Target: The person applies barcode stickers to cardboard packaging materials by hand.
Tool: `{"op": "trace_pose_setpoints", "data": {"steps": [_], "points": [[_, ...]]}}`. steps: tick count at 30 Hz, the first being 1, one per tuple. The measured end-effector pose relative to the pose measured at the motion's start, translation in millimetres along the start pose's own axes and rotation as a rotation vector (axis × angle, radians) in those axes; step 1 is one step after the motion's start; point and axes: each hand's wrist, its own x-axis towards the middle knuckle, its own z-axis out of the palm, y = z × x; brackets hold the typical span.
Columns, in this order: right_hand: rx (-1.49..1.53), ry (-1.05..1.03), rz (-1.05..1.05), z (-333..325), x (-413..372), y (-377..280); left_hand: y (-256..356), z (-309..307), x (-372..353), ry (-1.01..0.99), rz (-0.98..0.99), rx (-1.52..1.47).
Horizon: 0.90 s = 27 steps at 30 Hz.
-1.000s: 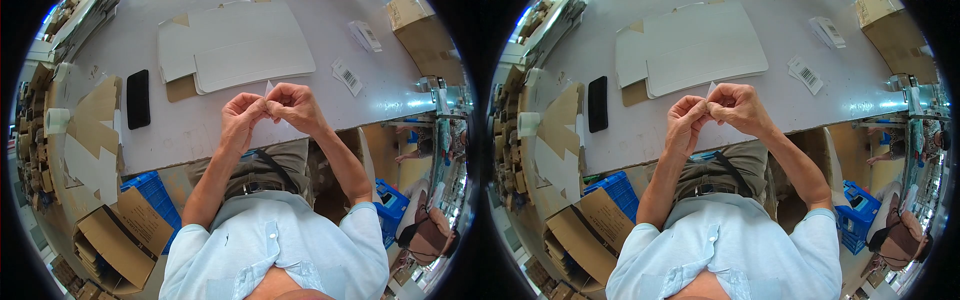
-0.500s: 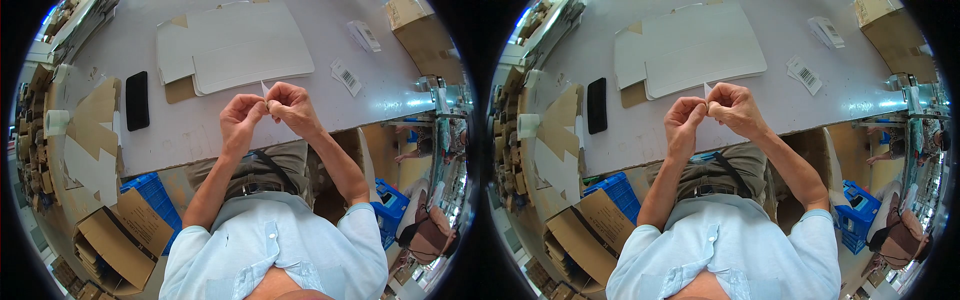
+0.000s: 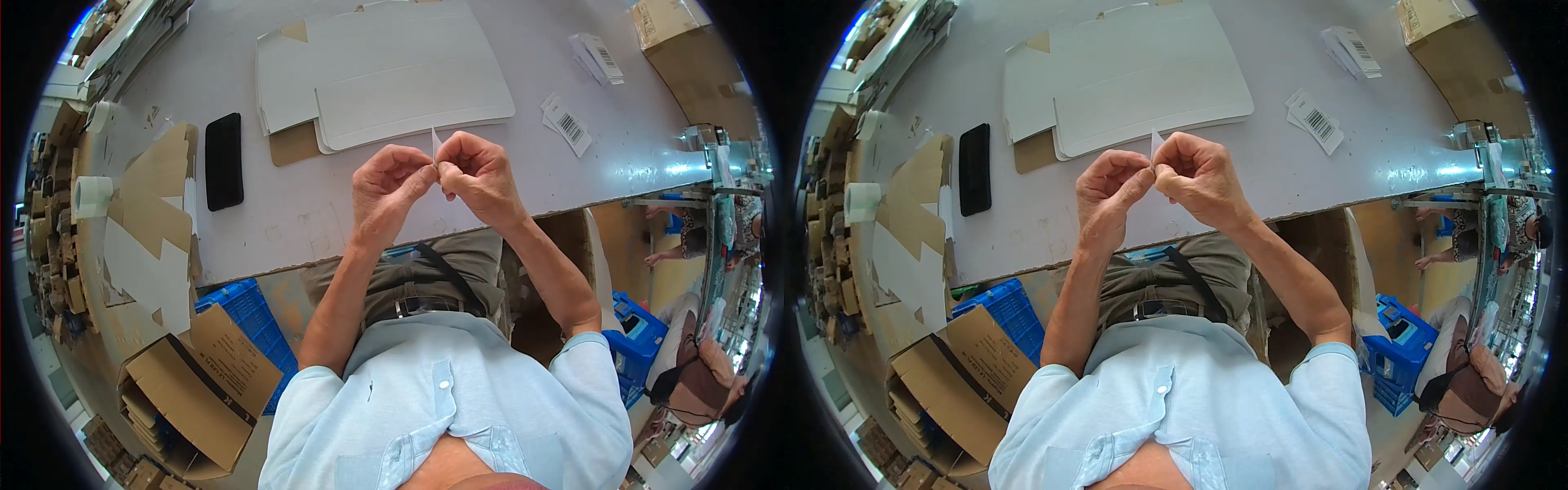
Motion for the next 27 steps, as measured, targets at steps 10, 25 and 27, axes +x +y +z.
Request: {"op": "trace_pose_setpoints", "data": {"steps": [10, 25, 27], "points": [[0.373, 0.251, -0.127, -5.5, -7.9, 18.6, -5.4, 7.9, 2.6, 0.254, -0.053, -0.446], [-0.161, 0.305, -0.096, -19.4, -49.4, 10.9, -20.8, 47.6, -9.5, 0.14, 0.065, 0.079], [-0.066, 0.313, -0.095, -25.4, -55.6, 18.8, -21.6, 44.9, -8.3, 0.144, 0.05, 0.038]]}}
